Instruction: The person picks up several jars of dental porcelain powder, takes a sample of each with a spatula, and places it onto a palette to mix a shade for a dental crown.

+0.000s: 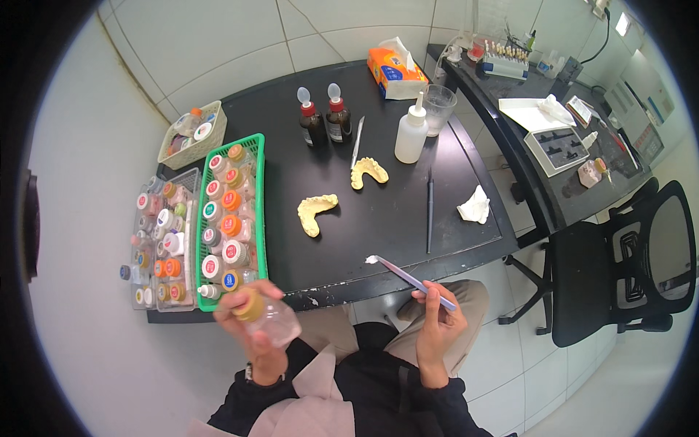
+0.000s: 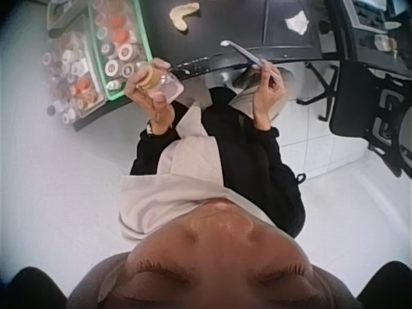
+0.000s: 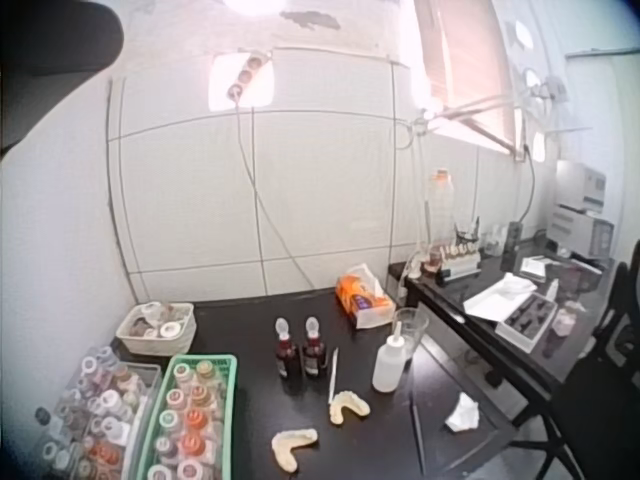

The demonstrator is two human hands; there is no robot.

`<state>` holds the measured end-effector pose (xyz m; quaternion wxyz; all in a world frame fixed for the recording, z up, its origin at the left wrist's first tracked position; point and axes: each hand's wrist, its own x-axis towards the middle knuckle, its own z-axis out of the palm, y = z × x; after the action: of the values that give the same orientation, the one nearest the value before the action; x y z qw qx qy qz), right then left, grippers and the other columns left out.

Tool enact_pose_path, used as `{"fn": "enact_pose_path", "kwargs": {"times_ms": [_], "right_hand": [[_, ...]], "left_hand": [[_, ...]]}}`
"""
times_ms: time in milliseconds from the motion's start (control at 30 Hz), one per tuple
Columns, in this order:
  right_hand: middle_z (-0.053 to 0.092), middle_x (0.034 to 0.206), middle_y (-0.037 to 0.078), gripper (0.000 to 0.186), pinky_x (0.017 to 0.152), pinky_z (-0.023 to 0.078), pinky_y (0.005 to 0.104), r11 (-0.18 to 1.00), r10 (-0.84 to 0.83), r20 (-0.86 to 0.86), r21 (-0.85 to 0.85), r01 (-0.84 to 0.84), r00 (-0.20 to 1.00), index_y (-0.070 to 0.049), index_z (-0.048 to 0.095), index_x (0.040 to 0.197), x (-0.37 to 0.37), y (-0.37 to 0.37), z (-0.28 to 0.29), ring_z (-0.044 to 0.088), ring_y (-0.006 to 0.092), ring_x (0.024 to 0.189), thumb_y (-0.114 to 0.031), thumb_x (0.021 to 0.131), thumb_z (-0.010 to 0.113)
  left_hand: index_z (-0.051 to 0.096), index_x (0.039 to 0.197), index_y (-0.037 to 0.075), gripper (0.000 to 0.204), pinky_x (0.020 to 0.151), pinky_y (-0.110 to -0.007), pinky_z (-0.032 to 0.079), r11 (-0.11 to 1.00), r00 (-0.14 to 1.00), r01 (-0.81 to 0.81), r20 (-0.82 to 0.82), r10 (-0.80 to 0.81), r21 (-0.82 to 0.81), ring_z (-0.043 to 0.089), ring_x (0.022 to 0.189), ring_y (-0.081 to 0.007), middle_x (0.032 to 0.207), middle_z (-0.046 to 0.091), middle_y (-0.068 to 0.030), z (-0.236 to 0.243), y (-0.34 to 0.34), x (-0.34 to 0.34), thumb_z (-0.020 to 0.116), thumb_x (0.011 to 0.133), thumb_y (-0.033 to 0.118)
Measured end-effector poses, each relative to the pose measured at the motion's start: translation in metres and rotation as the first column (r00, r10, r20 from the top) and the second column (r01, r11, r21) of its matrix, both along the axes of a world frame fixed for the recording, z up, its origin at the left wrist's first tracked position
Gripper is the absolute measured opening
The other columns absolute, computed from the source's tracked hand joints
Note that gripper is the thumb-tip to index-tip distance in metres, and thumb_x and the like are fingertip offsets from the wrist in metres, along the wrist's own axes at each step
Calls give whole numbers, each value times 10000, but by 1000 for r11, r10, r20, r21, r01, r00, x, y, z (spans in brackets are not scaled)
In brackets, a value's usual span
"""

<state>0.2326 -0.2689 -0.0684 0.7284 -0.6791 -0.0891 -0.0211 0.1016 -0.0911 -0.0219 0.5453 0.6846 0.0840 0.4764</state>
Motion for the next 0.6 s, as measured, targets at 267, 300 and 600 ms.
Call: {"fn": "enact_pose_path", "kwargs": {"times_ms": [267, 300, 600], "right_hand": [[685, 893, 119, 195, 713, 507, 241, 999, 25, 15, 34, -26, 1000, 72, 663, 1014, -1, -1, -2, 673, 159, 772, -105, 967, 595], [685, 887, 117, 197, 712, 507, 241, 999, 35, 15, 28, -35, 999, 72, 662, 1014, 0, -1, -1, 673, 159, 770, -108, 968, 595], [682, 858, 102, 215, 723, 498, 244, 999, 8, 3, -50, -8, 1000, 58, 656, 1027, 4, -1, -2, 655, 137, 767, -137, 983, 577]], "left_hand": [[360, 1331, 115, 690, 959, -386, 471, 929, 926, -367, -81, 370, 52, 543, 1115, -248, 1222, 544, -148, 31, 35, -36, 647, 874, 546], [352, 1347, 102, 707, 969, -389, 468, 921, 917, -384, -87, 389, 69, 542, 1130, -250, 1241, 543, -157, 33, 39, -40, 653, 874, 533], [387, 1395, 3, 656, 1066, -390, 407, 820, 797, -539, -199, 570, 190, 499, 1259, -261, 1358, 517, -207, 81, 76, -88, 677, 904, 326]]}}
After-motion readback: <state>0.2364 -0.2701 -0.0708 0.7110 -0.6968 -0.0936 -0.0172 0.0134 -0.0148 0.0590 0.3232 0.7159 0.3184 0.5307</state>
